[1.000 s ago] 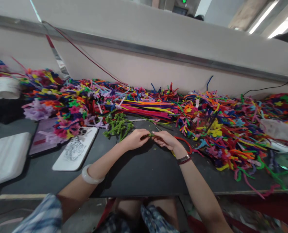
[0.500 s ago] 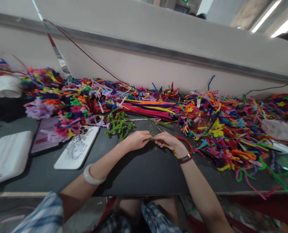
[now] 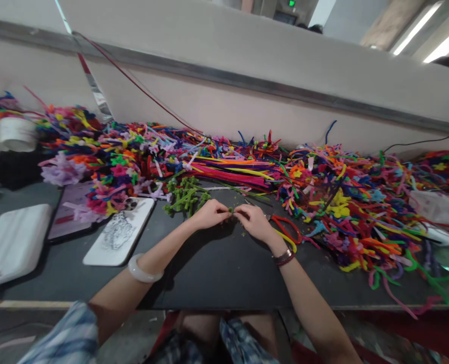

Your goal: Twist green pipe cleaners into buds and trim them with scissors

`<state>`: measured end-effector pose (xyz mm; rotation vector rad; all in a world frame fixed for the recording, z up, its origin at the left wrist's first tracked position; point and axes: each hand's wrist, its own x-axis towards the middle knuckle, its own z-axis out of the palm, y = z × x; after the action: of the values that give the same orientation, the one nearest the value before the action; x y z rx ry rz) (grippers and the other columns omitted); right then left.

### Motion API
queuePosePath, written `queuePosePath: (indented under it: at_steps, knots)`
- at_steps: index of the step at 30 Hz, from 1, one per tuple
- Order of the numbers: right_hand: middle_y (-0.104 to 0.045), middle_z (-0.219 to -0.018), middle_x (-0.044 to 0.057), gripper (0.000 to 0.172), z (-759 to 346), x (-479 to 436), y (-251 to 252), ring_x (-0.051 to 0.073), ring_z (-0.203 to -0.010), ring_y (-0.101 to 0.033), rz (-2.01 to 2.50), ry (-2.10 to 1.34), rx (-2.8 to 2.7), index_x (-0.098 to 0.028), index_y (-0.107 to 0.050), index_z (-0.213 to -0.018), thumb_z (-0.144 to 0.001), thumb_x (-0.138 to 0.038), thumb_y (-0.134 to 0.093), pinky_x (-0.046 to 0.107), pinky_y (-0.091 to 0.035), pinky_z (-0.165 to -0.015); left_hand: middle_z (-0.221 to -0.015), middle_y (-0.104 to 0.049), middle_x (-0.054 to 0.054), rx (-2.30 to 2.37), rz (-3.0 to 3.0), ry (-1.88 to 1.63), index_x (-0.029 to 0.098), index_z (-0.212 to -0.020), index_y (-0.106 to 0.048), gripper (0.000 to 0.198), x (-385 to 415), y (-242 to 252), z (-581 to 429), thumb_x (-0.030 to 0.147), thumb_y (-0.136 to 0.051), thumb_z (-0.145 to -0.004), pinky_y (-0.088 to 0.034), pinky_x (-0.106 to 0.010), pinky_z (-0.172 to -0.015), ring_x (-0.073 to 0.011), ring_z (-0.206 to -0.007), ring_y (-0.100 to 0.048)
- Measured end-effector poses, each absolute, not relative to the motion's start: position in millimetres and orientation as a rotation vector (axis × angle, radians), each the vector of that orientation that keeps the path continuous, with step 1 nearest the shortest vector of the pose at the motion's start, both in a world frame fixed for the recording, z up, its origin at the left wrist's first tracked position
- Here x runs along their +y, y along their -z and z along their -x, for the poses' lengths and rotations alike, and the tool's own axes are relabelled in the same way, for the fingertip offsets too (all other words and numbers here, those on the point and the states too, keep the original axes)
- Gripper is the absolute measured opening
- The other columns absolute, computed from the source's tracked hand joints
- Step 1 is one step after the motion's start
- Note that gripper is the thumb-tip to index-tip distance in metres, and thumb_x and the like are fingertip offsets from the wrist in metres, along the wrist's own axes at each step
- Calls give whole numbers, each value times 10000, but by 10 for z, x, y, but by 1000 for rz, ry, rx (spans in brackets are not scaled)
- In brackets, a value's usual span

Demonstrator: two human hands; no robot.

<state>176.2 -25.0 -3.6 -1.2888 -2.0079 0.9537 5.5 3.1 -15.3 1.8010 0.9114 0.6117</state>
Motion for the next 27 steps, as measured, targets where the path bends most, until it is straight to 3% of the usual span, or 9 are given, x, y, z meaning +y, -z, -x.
queuePosePath:
  at_steps: [3,6,11,16,23,27]
  knots:
    - [-561,-825,84,209,-1720,-283,88,170,-816,-503,1139,-472,-2166,-171,-567,-861,-820,-214,-366,317,-384,-764,-467,-437,22,821,-1320,-573,107,-573,-560,214,69,131,-38,291,-523,-678,-210,-191,-386,-46,-399,-301]
    - [-561,-863,91,219,-1698,-284,134,176,-861,-497,1108,-359,-2120,-183,-555,-898,-831,-223,-350,315,-377,-800,-479,-397,30,761,-1235,-597,104,-607,-548,228,65,97,-52,310,-504,-692,-180,-189,-381,-38,-399,-250]
    - [-553,-737,41,172,-1686,-235,124,134,-638,-502,1306,-710,-1816,-195,-536,-774,-783,-336,-438,252,-407,-576,-491,-426,9,977,-1896,-868,130,-527,-518,283,-17,85,-115,283,-453,-756,-309,-210,-480,-82,-488,-384]
    - [-422,-485,-43,288,-1708,-206,93,59,-370,-356,1426,-1330,-1548,-181,-450,-607,-738,-438,-450,192,-263,-344,-730,-548,-66,848,-2452,-894,137,-771,-598,240,-58,163,-122,169,-363,-807,-390,-238,-644,-128,-692,-497]
    - [-404,-507,-60,311,-1776,-206,47,45,-406,-359,1344,-1551,-1536,-177,-426,-646,-701,-478,-483,163,-221,-353,-768,-551,-71,813,-2546,-866,142,-819,-595,254,-57,184,-103,179,-343,-821,-396,-238,-660,-130,-716,-506]
    - [-399,-555,-52,245,-1772,-196,54,59,-460,-361,1294,-1394,-1686,-179,-465,-719,-747,-422,-452,182,-267,-415,-635,-541,-44,897,-2344,-870,135,-644,-585,244,-66,119,-118,213,-402,-786,-369,-234,-595,-118,-618,-481]
